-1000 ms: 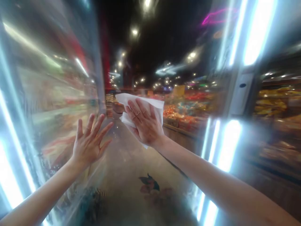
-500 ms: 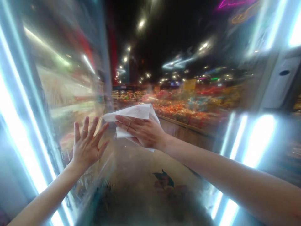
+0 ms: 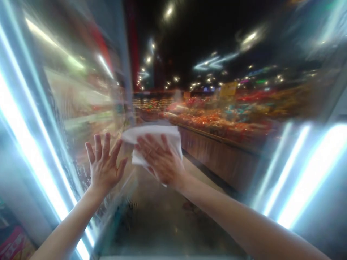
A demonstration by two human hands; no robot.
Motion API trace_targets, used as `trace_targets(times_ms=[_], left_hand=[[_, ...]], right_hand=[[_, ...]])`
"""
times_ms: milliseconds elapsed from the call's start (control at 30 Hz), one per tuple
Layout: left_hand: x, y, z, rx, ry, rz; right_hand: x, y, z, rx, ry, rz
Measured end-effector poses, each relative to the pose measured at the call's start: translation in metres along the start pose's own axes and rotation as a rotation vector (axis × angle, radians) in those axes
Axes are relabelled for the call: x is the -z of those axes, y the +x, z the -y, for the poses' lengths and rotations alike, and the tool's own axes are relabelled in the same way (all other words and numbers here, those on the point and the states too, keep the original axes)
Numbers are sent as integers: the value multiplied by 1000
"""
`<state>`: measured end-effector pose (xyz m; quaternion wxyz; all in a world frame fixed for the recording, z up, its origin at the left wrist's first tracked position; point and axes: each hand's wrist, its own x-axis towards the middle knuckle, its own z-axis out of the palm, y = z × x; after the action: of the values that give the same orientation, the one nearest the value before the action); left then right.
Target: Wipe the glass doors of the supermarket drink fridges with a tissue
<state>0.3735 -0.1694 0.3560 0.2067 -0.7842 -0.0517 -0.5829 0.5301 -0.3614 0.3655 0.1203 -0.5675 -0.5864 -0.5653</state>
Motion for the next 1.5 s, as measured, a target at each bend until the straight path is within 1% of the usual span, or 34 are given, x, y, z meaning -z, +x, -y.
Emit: trace_targets(times_ms=[67,100,133,233,267,300,400,433,467,533,567,600,633,700,733,767,833,867,900,933,1000,1033,1067,1167,1200,1233,1300,1333,1367,1400,1467,1500], left_hand=[[-2,-11,-6,35,-16,22],[-3,-18,-10,41,-22,33],[-4,-25,-14,43,-25,43],[-5,-41,-26,78,-38,57],[-5,-44,-31,108,-50,59],[-5,-45,-36,139,-61,64],[-4,-46,-53,202,-92,85],[-5,-47,-58,212,-95,92],[-6,-48,-64,220,-95,97],[-9,-51,-75,220,-86,105],[-11,-54,-81,205,-80,111],[-13,-56,-87,181,-77,117],[-15,-59,-93,153,-79,126],[-18,-64,-105,118,-90,139],[-20,-66,-110,114,-97,146],[-21,-68,-116,117,-103,151],[-24,-73,-126,123,-110,155],[-26,-75,-130,123,-116,154],[-28,-77,-135,122,-126,153],[-30,-80,-139,118,-138,150],[-33,-85,-147,106,-160,150],[-35,-88,-151,99,-166,149],[-36,-90,-155,92,-169,146],[-38,-95,-165,81,-178,131],[-38,-96,-168,78,-183,129],[-39,-98,-170,77,-187,130],[-40,-100,-171,76,-190,136],[-41,-101,-172,75,-187,137],[-42,-102,-171,75,-181,137],[-42,-103,-171,75,-175,138],[-42,-103,-170,76,-167,139],[-42,-103,-169,80,-166,140]], right_hand=[[-4,-25,6,150,54,45],[-6,-38,8,158,69,63],[-7,-49,9,101,69,64],[-10,-78,15,-258,7,10],[-11,-86,19,-315,-4,-1],[-13,-93,24,-317,3,9],[-15,-107,34,-152,99,83],[-15,-109,33,-146,109,76],[-14,-110,32,-199,87,38],[-12,-109,25,-385,-20,-71],[-11,-110,22,-442,-65,-104],[-10,-113,19,-441,-82,-105],[-9,-117,18,-380,-63,-68],[-9,-130,15,-198,27,31],[-9,-137,14,-163,54,55],[-9,-145,13,-200,46,45],[-9,-158,12,-403,-57,-54],[-9,-163,12,-480,-111,-97],[-9,-168,13,-495,-136,-107],[-9,-172,13,-453,-124,-84],[-9,-180,12,-284,-38,-2],[-8,-184,9,-241,-14,11],[-7,-189,5,-266,-25,-9],[-5,-206,-8,-549,-177,-168],[-5,-213,-11,-590,-210,-191],[-5,-222,-13,-567,-220,-180],[-6,-238,-18,-392,-186,-99],[-5,-246,-21,-328,-172,-70],[-4,-253,-25,-321,-169,-65],[-3,-258,-29,-371,-176,-85],[0,-265,-35,-548,-198,-171],[1,-266,-36,-613,-201,-201]])
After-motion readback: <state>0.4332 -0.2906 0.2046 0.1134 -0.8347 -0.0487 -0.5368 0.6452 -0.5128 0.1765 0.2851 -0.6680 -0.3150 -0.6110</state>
